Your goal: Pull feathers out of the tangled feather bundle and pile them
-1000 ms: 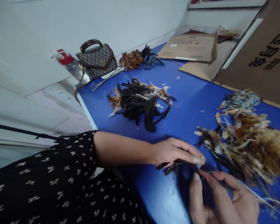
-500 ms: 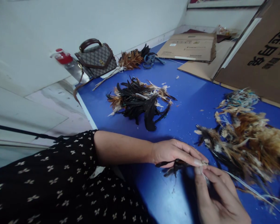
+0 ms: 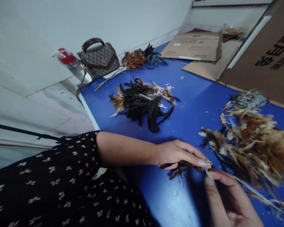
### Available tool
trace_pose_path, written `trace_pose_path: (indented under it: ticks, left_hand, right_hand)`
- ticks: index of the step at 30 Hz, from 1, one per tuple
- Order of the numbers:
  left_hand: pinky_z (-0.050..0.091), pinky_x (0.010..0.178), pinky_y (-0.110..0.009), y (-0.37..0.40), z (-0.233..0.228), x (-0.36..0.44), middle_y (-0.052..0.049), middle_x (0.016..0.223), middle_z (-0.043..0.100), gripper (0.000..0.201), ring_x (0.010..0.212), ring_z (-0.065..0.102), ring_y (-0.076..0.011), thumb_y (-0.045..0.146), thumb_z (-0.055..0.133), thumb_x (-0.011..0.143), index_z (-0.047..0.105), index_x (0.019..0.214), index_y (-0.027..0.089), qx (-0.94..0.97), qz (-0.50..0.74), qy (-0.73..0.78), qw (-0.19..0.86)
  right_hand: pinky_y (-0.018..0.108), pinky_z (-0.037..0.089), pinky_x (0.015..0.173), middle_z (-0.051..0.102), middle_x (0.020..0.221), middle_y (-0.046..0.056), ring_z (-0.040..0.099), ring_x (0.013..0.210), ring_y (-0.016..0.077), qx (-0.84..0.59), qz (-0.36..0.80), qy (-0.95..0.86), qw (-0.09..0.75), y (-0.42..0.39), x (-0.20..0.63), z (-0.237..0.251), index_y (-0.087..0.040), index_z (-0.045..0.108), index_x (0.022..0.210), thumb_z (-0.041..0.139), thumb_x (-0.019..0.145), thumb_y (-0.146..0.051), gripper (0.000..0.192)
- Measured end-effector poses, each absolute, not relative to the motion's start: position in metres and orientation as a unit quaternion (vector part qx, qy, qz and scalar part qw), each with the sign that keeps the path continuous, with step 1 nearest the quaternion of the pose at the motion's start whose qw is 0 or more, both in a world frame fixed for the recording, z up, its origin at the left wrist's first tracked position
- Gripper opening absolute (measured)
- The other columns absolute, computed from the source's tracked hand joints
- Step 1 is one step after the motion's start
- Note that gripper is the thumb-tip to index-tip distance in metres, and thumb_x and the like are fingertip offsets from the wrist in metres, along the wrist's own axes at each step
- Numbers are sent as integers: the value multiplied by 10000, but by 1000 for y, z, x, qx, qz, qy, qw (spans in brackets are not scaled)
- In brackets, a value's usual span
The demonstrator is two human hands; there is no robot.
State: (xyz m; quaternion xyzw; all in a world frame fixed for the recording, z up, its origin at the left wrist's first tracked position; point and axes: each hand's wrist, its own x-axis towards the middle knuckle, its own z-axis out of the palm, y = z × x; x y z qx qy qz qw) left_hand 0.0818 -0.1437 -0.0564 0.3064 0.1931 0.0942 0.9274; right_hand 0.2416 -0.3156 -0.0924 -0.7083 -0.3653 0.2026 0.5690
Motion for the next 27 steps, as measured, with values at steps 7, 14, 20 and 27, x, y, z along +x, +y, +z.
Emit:
trace_pose_path:
  ticks: [7,14,20,27]
  left_hand:
    - [496,1200,-373,-149,-58,77,8,1025,783,491,996,671,-131,484,1070,631,859,975,203,432,143,181,872]
    - [448,781,-304,-153,-65,81,6,851,705,527,803,573,-92,504,1066,632,847,964,158,410,145,174,884]
    - [497,822,-312,-151,-61,81,12,832,701,305,755,571,-86,402,936,875,838,1003,142,445,135,165,870]
    - [538,1184,-347,-145,-52,77,-98,1108,840,116,1113,746,-173,202,746,1002,852,986,156,680,236,145,678]
  right_hand:
    - [257,573,1104,833,1156,22,753,966,219,-779,186,-282,529,-321,222,-80,-310,863,1111,979,722,-721,579]
    - [261,580,1101,832,1165,40,752,955,222,-763,205,-292,539,-318,228,-82,-283,866,1057,1013,693,-672,553]
    - [200,616,925,841,1154,42,756,958,216,-764,234,-286,529,-322,230,-85,-276,870,1087,1012,691,-660,570]
    - [114,533,635,817,978,30,704,785,158,-779,247,-281,504,-323,225,-75,-268,875,1100,1006,699,-685,593]
